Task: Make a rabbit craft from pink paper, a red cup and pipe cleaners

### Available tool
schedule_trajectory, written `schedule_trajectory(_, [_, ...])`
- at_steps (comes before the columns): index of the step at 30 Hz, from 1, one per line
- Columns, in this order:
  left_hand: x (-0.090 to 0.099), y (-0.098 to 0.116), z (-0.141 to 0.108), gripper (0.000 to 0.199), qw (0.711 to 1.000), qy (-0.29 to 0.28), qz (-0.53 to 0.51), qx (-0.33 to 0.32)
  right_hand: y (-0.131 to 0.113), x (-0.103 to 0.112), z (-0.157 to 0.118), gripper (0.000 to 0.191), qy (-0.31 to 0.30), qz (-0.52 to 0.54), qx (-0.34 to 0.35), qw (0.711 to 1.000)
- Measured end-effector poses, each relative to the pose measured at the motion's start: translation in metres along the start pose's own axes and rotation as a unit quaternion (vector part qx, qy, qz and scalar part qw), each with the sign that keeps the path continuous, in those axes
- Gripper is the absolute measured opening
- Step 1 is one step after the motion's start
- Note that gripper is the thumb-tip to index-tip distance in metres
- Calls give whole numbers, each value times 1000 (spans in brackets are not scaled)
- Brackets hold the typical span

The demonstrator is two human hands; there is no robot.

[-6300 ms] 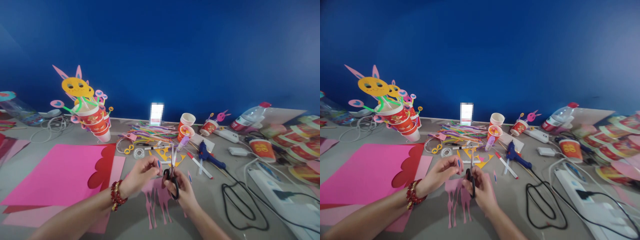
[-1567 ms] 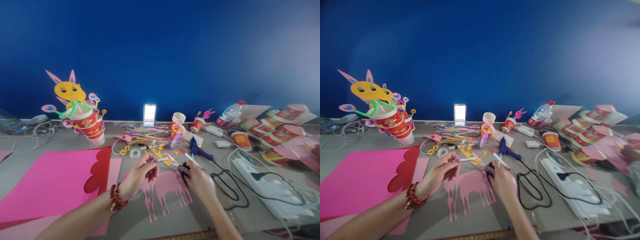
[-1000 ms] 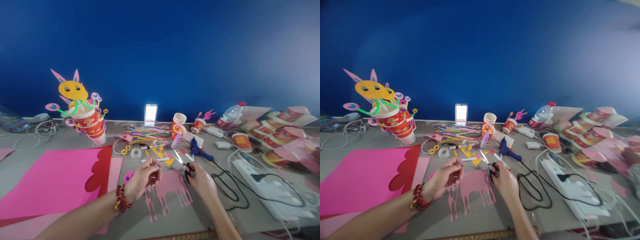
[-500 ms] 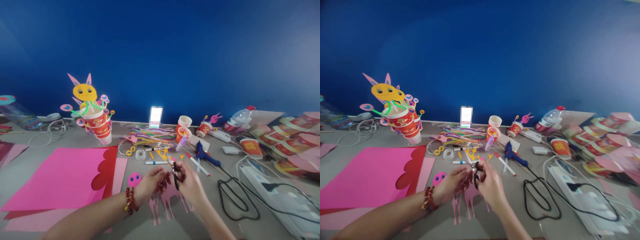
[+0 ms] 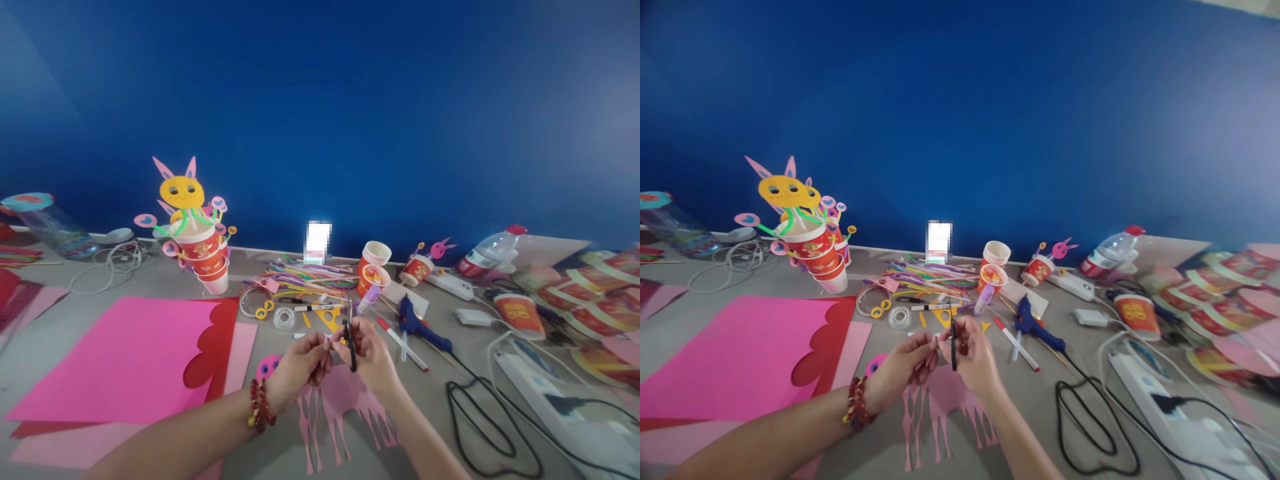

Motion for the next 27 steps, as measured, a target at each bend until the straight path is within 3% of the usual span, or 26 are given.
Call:
schedule_trajectory(3, [-2,2,-1,39,1000,-14,-5,-13,5,2,-3,28,18,35,-11,999])
schedule_trajectory(7, [-11,4,-5,47,995,-85,-47,15,0,-2,-7,31,-16,139,-44,989])
schedule_trajectory(12, [-18,2,-9,28,972,-179,-122,87,-1,-7,-11,33,-23,193,-40,980])
schedule_trajectory(19, [-19,7,-14,24,957,-204,-169,115,-1,-9,-12,31,-41,209,-45,976])
schedule_trajectory(27, [-16,5,-13,20,957,-232,-136,106,-4,-10,-12,28,-40,166,-43,984])
Point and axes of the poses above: each hand's wrist, its own z-axis towards the middle knuckle, its own x-axis out of the back of the hand, y = z × x, the point moved 4 cm from there along z, towards the middle knuckle, and after that the axes turned 9 degrees about x, right-handed, at the moved point
